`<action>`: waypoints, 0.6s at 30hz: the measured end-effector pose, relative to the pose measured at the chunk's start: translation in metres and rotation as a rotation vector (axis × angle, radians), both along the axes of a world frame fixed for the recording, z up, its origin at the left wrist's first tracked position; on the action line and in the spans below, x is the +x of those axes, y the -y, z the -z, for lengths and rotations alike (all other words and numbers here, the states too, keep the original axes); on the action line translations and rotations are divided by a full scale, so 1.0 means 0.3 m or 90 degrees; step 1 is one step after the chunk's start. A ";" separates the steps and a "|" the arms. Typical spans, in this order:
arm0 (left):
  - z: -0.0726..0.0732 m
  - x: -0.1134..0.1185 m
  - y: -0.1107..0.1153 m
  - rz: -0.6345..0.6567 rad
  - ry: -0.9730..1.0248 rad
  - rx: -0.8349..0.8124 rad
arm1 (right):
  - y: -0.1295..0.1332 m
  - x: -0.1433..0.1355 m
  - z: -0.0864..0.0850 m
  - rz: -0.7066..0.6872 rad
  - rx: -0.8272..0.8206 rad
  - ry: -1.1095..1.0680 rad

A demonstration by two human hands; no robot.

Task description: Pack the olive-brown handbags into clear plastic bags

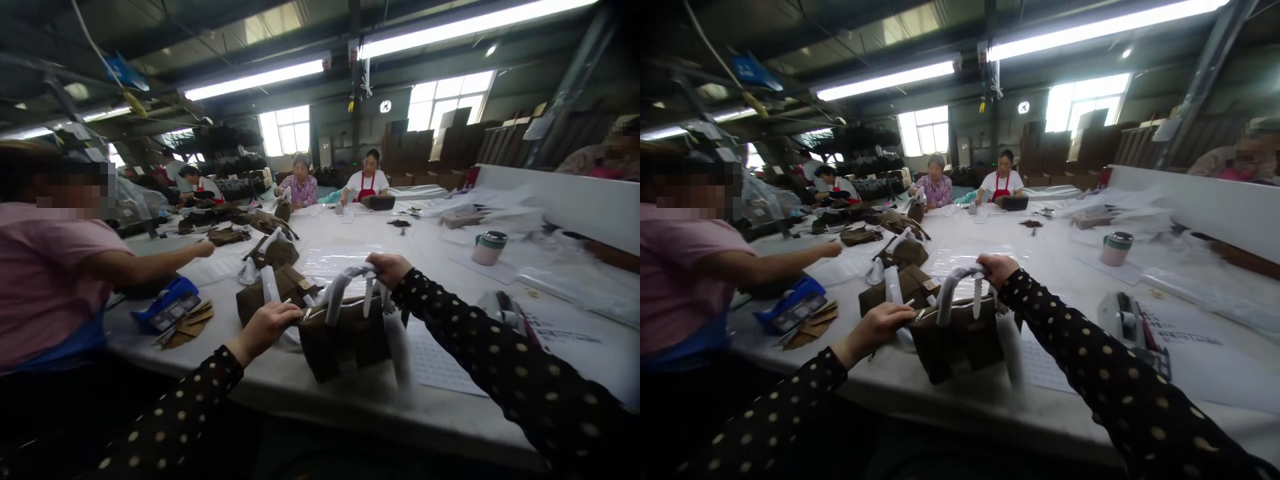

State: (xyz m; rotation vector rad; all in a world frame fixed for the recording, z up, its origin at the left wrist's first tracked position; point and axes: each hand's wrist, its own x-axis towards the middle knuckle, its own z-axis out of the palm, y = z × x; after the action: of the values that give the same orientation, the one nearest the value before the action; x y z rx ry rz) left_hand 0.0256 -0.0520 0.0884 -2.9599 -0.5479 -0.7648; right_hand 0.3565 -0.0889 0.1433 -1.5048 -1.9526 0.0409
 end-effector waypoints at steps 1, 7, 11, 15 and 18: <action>-0.006 0.020 0.038 0.021 -0.010 0.023 | -0.011 0.004 -0.019 0.002 0.020 0.029; -0.021 0.168 0.358 0.224 0.048 0.019 | -0.088 -0.038 -0.130 -0.101 0.070 0.092; -0.056 0.133 0.397 0.187 0.291 -0.077 | -0.044 -0.113 -0.105 -0.412 0.033 0.072; -0.054 0.005 0.275 -0.183 0.403 -0.265 | 0.123 -0.289 0.046 -0.606 0.083 0.183; 0.013 -0.033 0.213 -0.261 0.198 -0.430 | 0.285 -0.458 0.189 -0.693 0.057 0.172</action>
State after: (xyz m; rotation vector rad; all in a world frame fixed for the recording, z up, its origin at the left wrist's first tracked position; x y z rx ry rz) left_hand 0.0159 -0.1159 0.0847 -3.0814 -1.6656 -1.1775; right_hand 0.2191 -0.1745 0.0867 -0.2495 -2.7156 0.2215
